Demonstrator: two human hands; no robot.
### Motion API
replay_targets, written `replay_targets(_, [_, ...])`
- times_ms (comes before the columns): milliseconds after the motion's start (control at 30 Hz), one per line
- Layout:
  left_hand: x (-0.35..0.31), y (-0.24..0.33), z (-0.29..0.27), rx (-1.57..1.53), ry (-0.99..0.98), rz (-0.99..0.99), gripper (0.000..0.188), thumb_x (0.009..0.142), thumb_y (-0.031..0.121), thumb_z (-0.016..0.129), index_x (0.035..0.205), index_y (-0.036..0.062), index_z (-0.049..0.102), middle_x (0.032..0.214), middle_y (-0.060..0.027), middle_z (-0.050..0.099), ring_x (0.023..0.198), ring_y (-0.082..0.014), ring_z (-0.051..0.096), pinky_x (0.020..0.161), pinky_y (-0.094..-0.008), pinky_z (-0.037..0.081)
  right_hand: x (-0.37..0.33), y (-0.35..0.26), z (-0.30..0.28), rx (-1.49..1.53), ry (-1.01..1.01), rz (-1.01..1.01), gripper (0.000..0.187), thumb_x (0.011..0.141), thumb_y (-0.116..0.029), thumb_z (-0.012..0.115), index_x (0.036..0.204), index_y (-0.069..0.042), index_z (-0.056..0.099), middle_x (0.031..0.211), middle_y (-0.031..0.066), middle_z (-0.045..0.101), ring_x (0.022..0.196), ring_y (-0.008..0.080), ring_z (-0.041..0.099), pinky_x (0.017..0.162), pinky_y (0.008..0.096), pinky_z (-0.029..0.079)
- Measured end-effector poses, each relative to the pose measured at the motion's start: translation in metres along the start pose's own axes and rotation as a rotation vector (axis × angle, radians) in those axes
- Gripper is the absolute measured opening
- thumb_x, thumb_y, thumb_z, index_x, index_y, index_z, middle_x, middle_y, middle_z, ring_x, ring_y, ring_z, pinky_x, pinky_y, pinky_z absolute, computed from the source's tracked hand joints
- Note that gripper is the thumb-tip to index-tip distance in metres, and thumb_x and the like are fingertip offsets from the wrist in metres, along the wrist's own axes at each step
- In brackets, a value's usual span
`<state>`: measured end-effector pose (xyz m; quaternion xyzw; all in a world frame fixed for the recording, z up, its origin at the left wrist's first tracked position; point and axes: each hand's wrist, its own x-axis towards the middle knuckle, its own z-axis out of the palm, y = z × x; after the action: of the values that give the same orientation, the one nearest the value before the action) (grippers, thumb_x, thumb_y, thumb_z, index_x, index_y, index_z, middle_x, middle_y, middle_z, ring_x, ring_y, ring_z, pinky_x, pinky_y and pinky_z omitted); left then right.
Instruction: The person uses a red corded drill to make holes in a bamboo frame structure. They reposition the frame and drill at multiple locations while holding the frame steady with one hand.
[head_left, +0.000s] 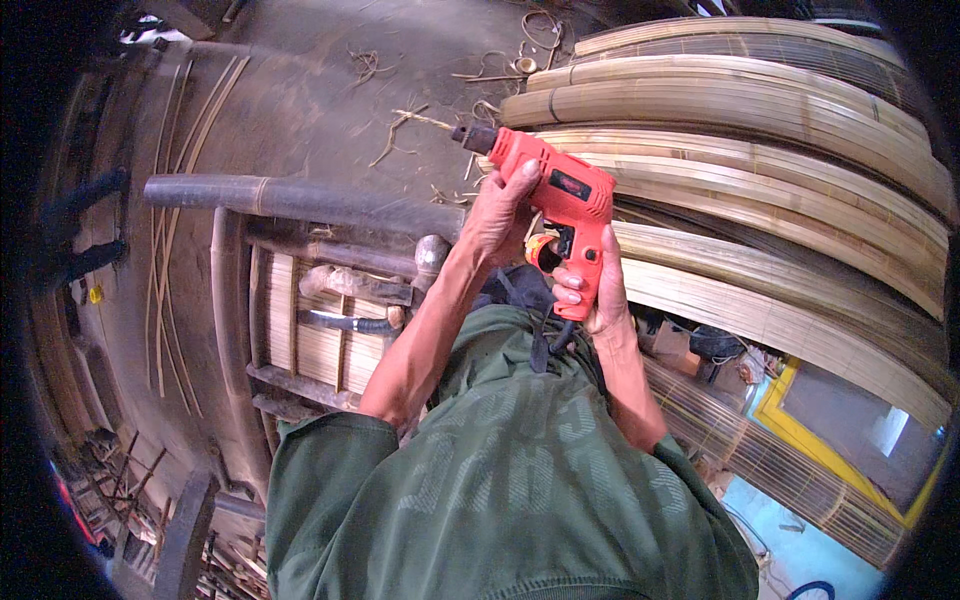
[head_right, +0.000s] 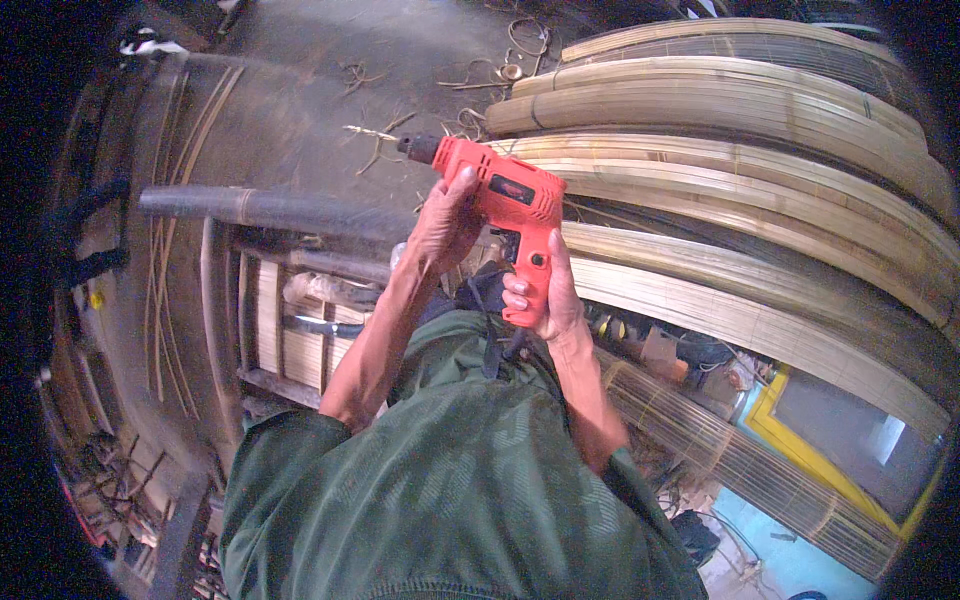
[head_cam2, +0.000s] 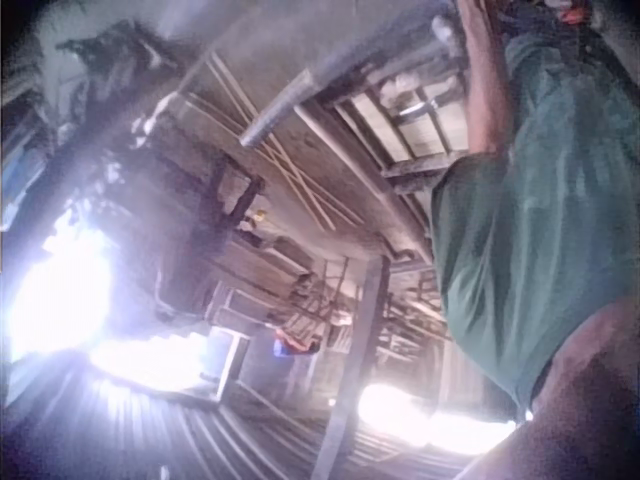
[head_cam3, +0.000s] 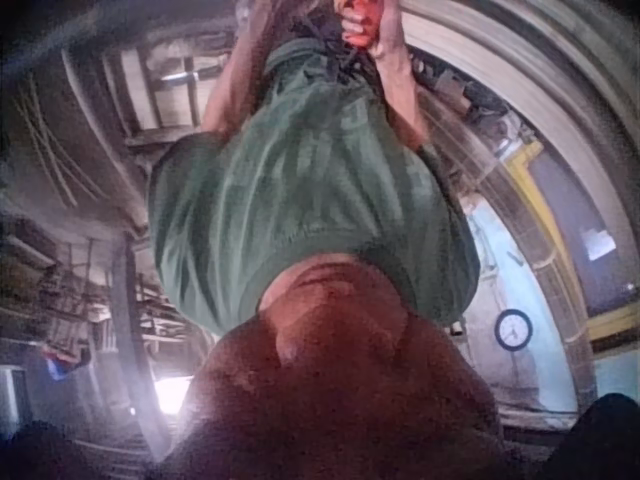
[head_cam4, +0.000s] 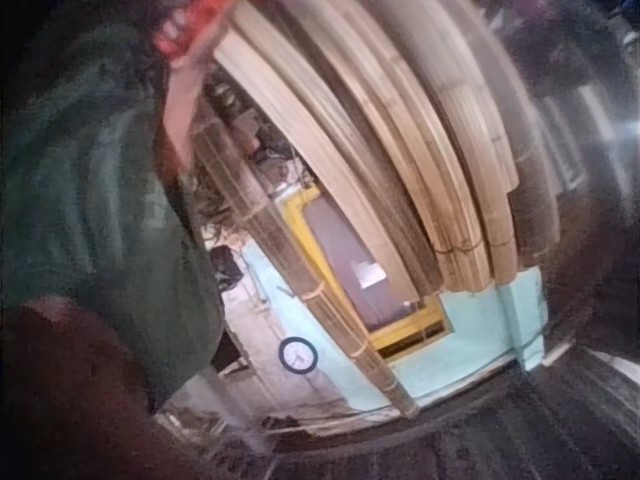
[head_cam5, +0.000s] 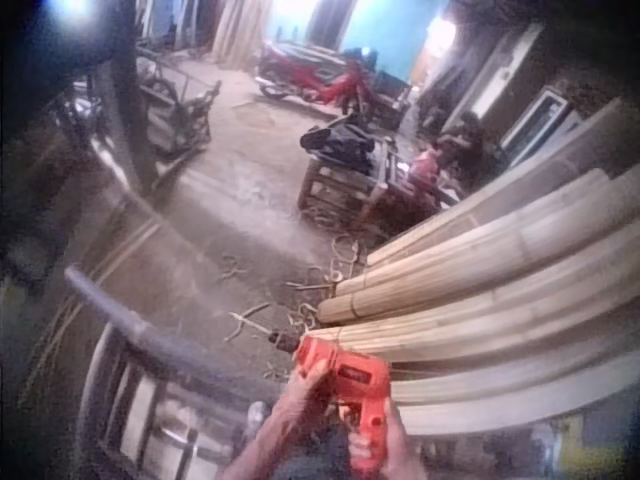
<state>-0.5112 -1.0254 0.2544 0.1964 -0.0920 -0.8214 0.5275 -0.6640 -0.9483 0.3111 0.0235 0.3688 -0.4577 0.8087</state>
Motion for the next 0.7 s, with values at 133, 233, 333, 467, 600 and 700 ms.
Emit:
replay_targets(133, [-0.006, 0.009, 0.012, 0.056, 0.159, 0.091, 0.042, 0.090, 0.027, 0.067, 0.123, 0.0101, 0.048, 0.111, -0.0037, 0.062, 0.098, -0.0151, 0.061, 0.081, -0.0325, 0.050, 0.004, -0.001, -0.001, -0.425, 0.304, -0.090, 0.051, 0.086, -0.051, 0.065, 0.112, -0.008, 0.055, 0.089, 0.0021, 0.058, 0.064, 0.0109, 0.057, 0.053, 0.0267, 0.053])
replay_targets(233, [-0.008, 0.012, 0.013, 0.123, 0.258, 0.143, 0.043, 0.088, 0.026, 0.069, 0.121, 0.0085, 0.048, 0.107, -0.0029, 0.061, 0.095, -0.0138, 0.061, 0.080, -0.0314, 0.050, 0.005, 0.010, 0.007, -0.722, 0.278, -0.308, 0.052, 0.085, -0.042, 0.070, 0.120, -0.007, 0.054, 0.092, 0.0008, 0.058, 0.071, 0.0084, 0.056, 0.056, 0.0257, 0.054])
replay_targets(333, [-0.011, 0.013, 0.013, 0.115, 0.323, 0.135, 0.046, 0.086, 0.025, 0.072, 0.121, 0.0085, 0.048, 0.105, -0.0026, 0.061, 0.094, -0.0139, 0.061, 0.081, -0.0308, 0.050, 0.007, 0.014, 0.007, -0.699, 0.290, -0.275, 0.053, 0.083, -0.033, 0.074, 0.123, -0.005, 0.054, 0.094, -0.0005, 0.058, 0.077, 0.0069, 0.055, 0.059, 0.0253, 0.051])
replay_targets(467, [-0.014, 0.010, 0.012, 0.141, 0.330, 0.142, 0.047, 0.085, 0.023, 0.073, 0.122, 0.0084, 0.047, 0.105, -0.0030, 0.060, 0.093, -0.0141, 0.060, 0.083, -0.0306, 0.049, 0.016, 0.021, -0.003, -0.859, 0.292, -0.412, 0.052, 0.080, -0.035, 0.076, 0.118, -0.005, 0.057, 0.094, -0.0010, 0.058, 0.075, 0.0081, 0.051, 0.066, 0.0271, 0.047])
replay_targets(600, [-0.017, 0.011, 0.015, 0.141, 0.346, 0.151, 0.048, 0.085, 0.023, 0.073, 0.123, 0.0085, 0.046, 0.105, -0.0034, 0.059, 0.095, -0.0141, 0.059, 0.085, -0.0313, 0.049, 0.017, 0.023, 0.000, -0.875, 0.311, -0.419, 0.054, 0.077, -0.037, 0.078, 0.113, -0.002, 0.059, 0.092, -0.0007, 0.057, 0.077, 0.0095, 0.050, 0.070, 0.0280, 0.045])
replay_targets(700, [-0.017, 0.010, 0.014, 0.141, 0.341, 0.164, 0.048, 0.085, 0.023, 0.073, 0.123, 0.0088, 0.046, 0.106, -0.0035, 0.059, 0.097, -0.0142, 0.059, 0.085, -0.0315, 0.048, 0.016, 0.024, -0.005, -0.927, 0.319, -0.404, 0.058, 0.077, -0.037, 0.079, 0.116, -0.002, 0.056, 0.096, 0.0006, 0.058, 0.083, 0.0101, 0.052, 0.076, 0.0281, 0.045])
